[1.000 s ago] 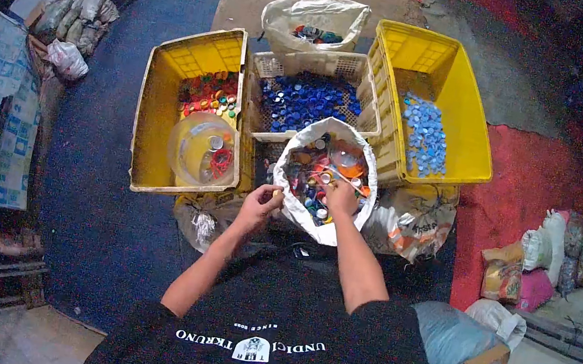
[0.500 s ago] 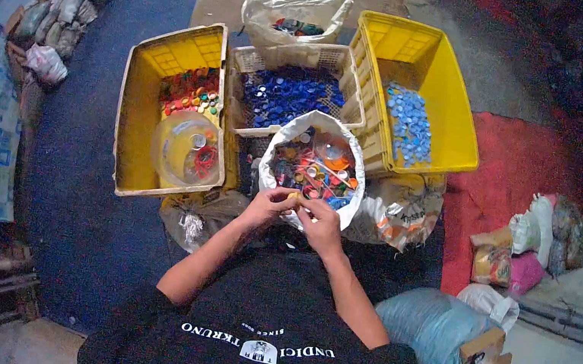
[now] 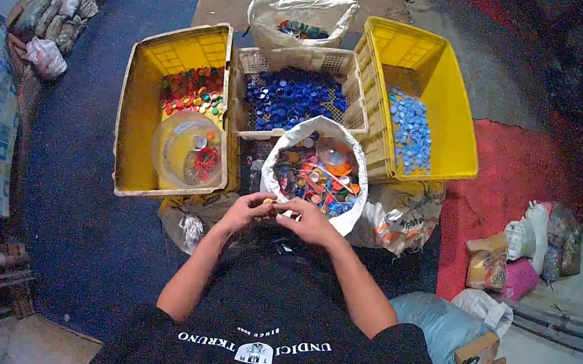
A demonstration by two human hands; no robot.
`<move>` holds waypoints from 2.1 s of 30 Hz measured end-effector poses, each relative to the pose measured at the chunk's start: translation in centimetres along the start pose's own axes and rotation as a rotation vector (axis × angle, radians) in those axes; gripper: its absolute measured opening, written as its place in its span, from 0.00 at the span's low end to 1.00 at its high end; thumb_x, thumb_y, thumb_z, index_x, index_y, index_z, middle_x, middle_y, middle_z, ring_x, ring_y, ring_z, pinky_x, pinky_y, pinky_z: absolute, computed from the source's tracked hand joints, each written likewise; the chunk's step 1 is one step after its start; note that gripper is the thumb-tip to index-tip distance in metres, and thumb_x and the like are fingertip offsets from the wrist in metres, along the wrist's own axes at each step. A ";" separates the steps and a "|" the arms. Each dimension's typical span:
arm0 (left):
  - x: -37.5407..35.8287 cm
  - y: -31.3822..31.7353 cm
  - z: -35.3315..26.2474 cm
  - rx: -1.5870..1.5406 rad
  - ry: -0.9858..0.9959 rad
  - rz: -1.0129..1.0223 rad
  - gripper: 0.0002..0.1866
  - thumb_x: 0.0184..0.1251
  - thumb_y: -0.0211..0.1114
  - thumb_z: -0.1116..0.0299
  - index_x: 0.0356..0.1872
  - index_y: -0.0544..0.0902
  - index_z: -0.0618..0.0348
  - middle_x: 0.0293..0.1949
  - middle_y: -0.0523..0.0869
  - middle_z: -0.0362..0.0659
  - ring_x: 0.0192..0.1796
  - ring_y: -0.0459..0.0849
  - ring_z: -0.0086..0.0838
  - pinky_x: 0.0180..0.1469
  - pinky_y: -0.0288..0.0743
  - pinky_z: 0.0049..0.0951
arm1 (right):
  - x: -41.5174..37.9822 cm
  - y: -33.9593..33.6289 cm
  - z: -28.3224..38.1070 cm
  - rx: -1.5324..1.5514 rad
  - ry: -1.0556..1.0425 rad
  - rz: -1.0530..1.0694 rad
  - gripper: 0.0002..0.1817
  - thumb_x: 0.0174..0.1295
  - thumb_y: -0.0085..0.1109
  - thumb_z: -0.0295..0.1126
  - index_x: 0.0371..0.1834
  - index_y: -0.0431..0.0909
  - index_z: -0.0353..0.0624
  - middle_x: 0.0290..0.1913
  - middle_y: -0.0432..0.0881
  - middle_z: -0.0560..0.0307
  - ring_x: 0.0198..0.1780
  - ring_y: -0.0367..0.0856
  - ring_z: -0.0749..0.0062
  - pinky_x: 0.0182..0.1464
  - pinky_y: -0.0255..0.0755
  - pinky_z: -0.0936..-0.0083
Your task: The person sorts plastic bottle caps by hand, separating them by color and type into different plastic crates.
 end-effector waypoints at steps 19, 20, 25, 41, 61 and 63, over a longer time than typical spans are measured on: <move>-3.3 0.0 1.8 -0.236 0.034 -0.326 0.22 0.66 0.66 0.64 0.60 0.76 0.58 0.38 0.85 0.38 0.31 0.77 0.14 0.28 0.67 0.14 | 5.3 -4.2 -13.5 -0.808 0.391 -0.376 0.14 0.56 0.61 0.40 0.39 0.82 0.44 0.41 0.83 0.50 0.43 0.82 0.51 0.45 0.76 0.57; -3.6 -0.2 1.9 -0.210 0.026 -0.329 0.22 0.66 0.67 0.65 0.59 0.77 0.58 0.39 0.85 0.39 0.31 0.78 0.15 0.29 0.67 0.14 | 5.0 -4.2 -13.1 -0.811 0.390 -0.377 0.14 0.56 0.61 0.40 0.39 0.82 0.44 0.41 0.83 0.50 0.43 0.82 0.51 0.45 0.76 0.57; -3.4 0.6 0.9 -0.110 0.036 -0.322 0.22 0.65 0.67 0.67 0.58 0.77 0.63 0.41 0.85 0.41 0.36 0.81 0.19 0.37 0.73 0.17 | 2.1 -3.4 -9.7 -0.284 0.158 -0.629 0.11 0.54 0.62 0.34 0.31 0.80 0.36 0.28 0.82 0.51 0.31 0.81 0.64 0.37 0.74 0.68; 0.6 6.2 1.0 0.290 0.143 0.100 0.23 0.57 0.73 0.67 0.54 0.81 0.65 0.42 0.87 0.45 0.44 0.84 0.23 0.46 0.78 0.25 | -5.4 0.1 -3.6 0.612 0.463 -0.239 0.06 0.63 0.59 0.29 0.38 0.72 0.43 0.34 0.78 0.60 0.31 0.79 0.77 0.25 0.80 0.76; -3.1 -12.4 -21.6 0.239 0.662 -0.988 0.41 0.69 0.57 0.48 0.70 0.57 0.72 0.60 0.77 0.57 0.60 0.75 0.34 0.59 0.67 0.27 | 23.6 4.5 9.9 0.400 0.083 -0.224 0.27 0.66 0.58 0.42 0.63 0.65 0.41 0.48 0.78 0.54 0.33 0.79 0.75 0.27 0.77 0.75; -4.0 -13.0 -18.6 0.187 0.708 -0.953 0.36 0.71 0.55 0.50 0.69 0.62 0.70 0.60 0.76 0.56 0.63 0.73 0.34 0.61 0.65 0.27 | 20.7 4.0 8.3 0.464 0.100 -0.155 0.26 0.65 0.59 0.42 0.63 0.67 0.43 0.51 0.78 0.56 0.35 0.78 0.77 0.29 0.77 0.76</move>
Point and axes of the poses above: each hand's wrist, its own x-axis towards the middle knuckle, its own y-axis out of the palm, z = x × y, the point moved 1 cm from there along x, towards the middle knuckle
